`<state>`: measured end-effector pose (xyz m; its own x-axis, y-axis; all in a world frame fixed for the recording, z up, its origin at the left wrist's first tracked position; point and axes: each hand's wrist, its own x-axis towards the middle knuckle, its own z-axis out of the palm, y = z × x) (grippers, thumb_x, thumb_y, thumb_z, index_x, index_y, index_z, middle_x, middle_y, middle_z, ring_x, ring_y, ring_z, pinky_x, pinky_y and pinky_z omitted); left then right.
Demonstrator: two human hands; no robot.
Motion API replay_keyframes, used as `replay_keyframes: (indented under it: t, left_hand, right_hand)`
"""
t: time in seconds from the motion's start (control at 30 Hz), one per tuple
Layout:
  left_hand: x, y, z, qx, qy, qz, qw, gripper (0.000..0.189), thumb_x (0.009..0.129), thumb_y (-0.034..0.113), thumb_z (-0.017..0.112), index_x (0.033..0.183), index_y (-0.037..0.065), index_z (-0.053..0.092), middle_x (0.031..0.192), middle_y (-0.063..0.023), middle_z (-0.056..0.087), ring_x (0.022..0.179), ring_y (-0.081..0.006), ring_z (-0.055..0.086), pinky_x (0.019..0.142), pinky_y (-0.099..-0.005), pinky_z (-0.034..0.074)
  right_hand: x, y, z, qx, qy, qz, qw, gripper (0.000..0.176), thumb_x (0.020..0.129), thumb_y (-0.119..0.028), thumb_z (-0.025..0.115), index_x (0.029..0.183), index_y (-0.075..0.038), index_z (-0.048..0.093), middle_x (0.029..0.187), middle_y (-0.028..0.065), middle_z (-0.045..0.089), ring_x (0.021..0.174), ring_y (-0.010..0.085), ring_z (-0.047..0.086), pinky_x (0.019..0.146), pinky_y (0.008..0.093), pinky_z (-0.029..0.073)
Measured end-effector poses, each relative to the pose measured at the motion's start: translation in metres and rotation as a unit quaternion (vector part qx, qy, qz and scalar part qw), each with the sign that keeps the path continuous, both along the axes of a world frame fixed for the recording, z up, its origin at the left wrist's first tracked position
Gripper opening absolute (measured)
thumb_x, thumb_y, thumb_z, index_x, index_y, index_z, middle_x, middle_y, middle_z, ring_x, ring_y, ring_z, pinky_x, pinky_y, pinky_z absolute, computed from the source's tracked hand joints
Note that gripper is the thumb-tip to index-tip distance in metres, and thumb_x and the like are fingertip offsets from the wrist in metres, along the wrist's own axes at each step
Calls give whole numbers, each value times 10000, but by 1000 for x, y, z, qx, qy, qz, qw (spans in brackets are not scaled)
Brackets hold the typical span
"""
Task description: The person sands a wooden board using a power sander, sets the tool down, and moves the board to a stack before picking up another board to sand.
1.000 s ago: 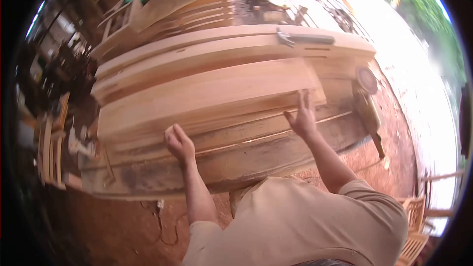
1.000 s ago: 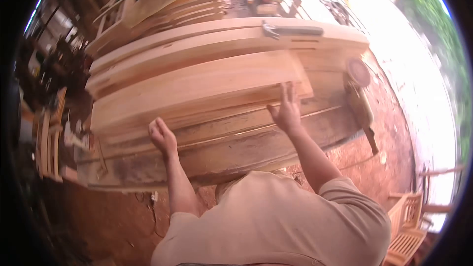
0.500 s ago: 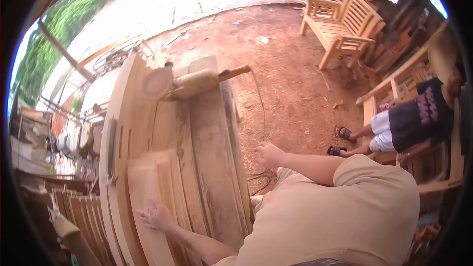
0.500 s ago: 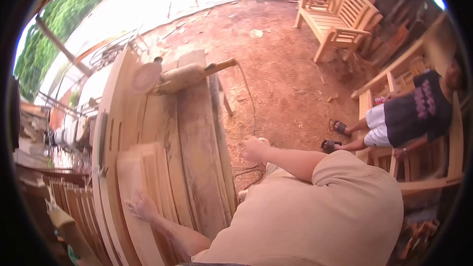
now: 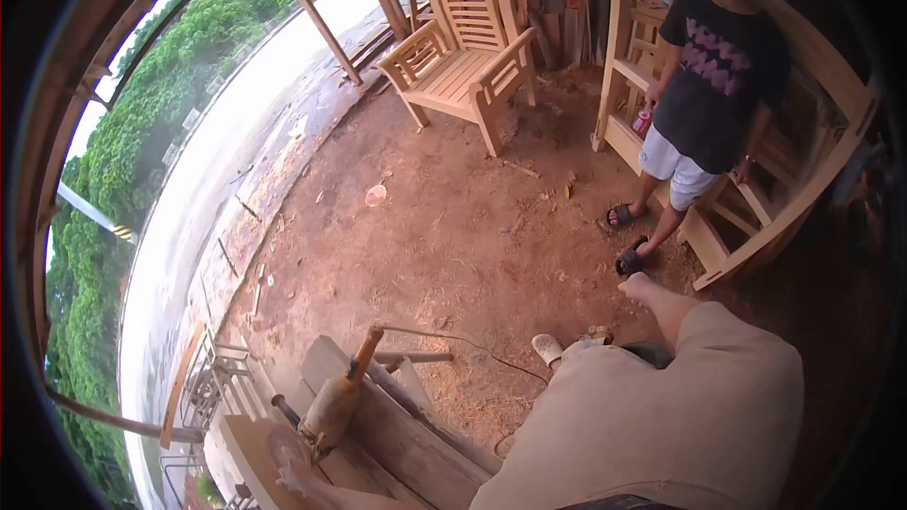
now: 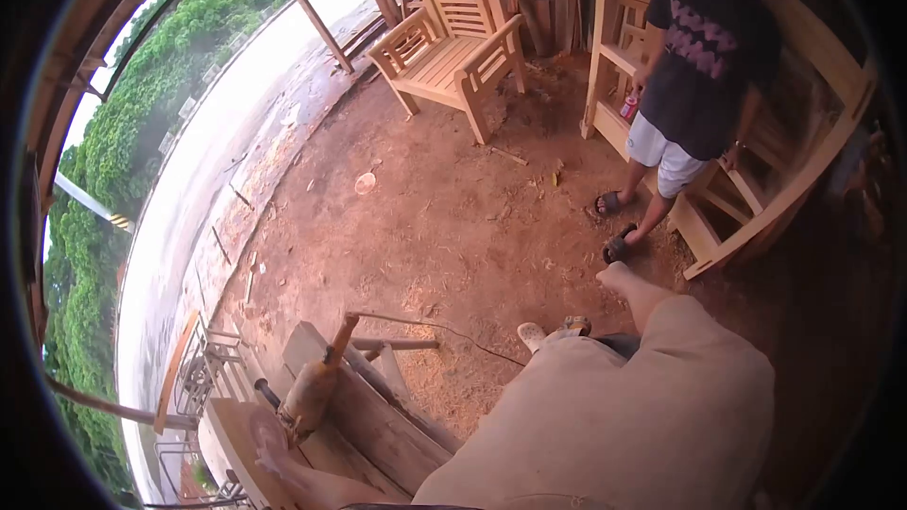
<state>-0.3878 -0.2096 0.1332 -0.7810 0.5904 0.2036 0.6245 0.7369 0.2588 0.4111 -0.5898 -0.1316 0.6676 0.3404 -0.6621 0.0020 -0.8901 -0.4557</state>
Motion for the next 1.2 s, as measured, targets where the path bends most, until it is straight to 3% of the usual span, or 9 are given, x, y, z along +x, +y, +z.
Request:
replay_keyframes:
  t: [0.33, 0.5, 0.53, 0.63, 0.83, 0.97, 1.0, 1.03, 1.2]
  left_hand:
    - [3, 72, -12, -38, 76, -88, 992, 690, 1082, 506, 333, 1393, -69, 555, 1409, -270, 555, 1317, -415, 541, 1124, -455, 421]
    - [-110, 27, -94, -83, 137, -134, 978, 700, 1118, 477, 241, 1320, -50, 655, 1302, -250, 675, 1245, -407, 612, 1084, -469, 451]
    - [-87, 2, -45, -131, 6, -241, 962, 824, 1023, 652, 414, 1333, -77, 639, 1174, -289, 707, 1145, -403, 642, 1098, -480, 443]
    - [-39, -11, -1, 159, -153, -75, 972, 868, 1039, 616, 376, 1318, -182, 578, 1356, -368, 597, 1367, -442, 523, 1171, -447, 369]
    - [-117, 49, -7, 25, -131, -164, 977, 783, 1052, 602, 362, 1316, -81, 639, 1400, -311, 594, 1368, -419, 531, 1156, -458, 391]
    - [-116, 94, -18, 73, -295, -288, 908, 559, 1075, 476, 486, 1130, -11, 754, 1046, -162, 782, 1000, -284, 751, 857, -402, 596]
    - [-119, 106, -30, 88, -367, -299, 877, 516, 1102, 413, 489, 940, 6, 762, 861, -76, 767, 739, -195, 741, 676, -322, 600]
    - [-55, 84, 9, 66, -226, -341, 910, 472, 1104, 367, 502, 900, 16, 742, 743, -33, 691, 590, -148, 630, 562, -315, 519]
    - [22, 42, 43, -10, -225, -394, 891, 350, 1063, 276, 559, 1147, -15, 735, 1005, -172, 757, 1218, -283, 591, 1021, -388, 449]
  right_hand:
    - [-36, -38, -26, -58, 84, -39, 994, 353, 916, -407, 667, 979, -64, 724, 784, 77, 697, 626, 235, 656, 587, 408, 530]
    - [-45, -29, -33, 64, 279, -209, 935, 165, 987, -292, 596, 921, -148, 642, 647, 2, 509, 528, 148, 496, 480, 374, 382]
    - [-43, -26, -28, 62, 295, -208, 931, 139, 1001, -265, 578, 910, -165, 608, 644, -13, 467, 512, 132, 457, 455, 350, 337]
    - [-53, -7, -9, 71, 242, -203, 946, 176, 1012, -270, 560, 860, -181, 566, 661, -39, 489, 514, 115, 467, 445, 281, 309]
    - [-57, -5, -24, 75, 258, -221, 938, 122, 1011, -271, 580, 945, -172, 553, 662, -33, 506, 492, 118, 463, 432, 278, 315]
    - [-102, 7, -19, 79, 232, -240, 939, 181, 1003, -223, 557, 826, -193, 533, 631, -57, 448, 427, 96, 351, 388, 279, 240]
    - [-100, 2, -41, 101, 285, -183, 936, 130, 984, -245, 600, 886, -159, 591, 679, -33, 504, 486, 110, 434, 423, 293, 320]
    - [-112, 8, -46, 75, 219, -143, 962, 131, 970, -272, 630, 961, -141, 630, 740, -12, 563, 552, 122, 501, 468, 306, 385]
    - [-130, 37, -9, 30, 147, 40, 988, 347, 935, -350, 704, 1180, -105, 689, 958, 33, 692, 760, 154, 643, 625, 358, 528]
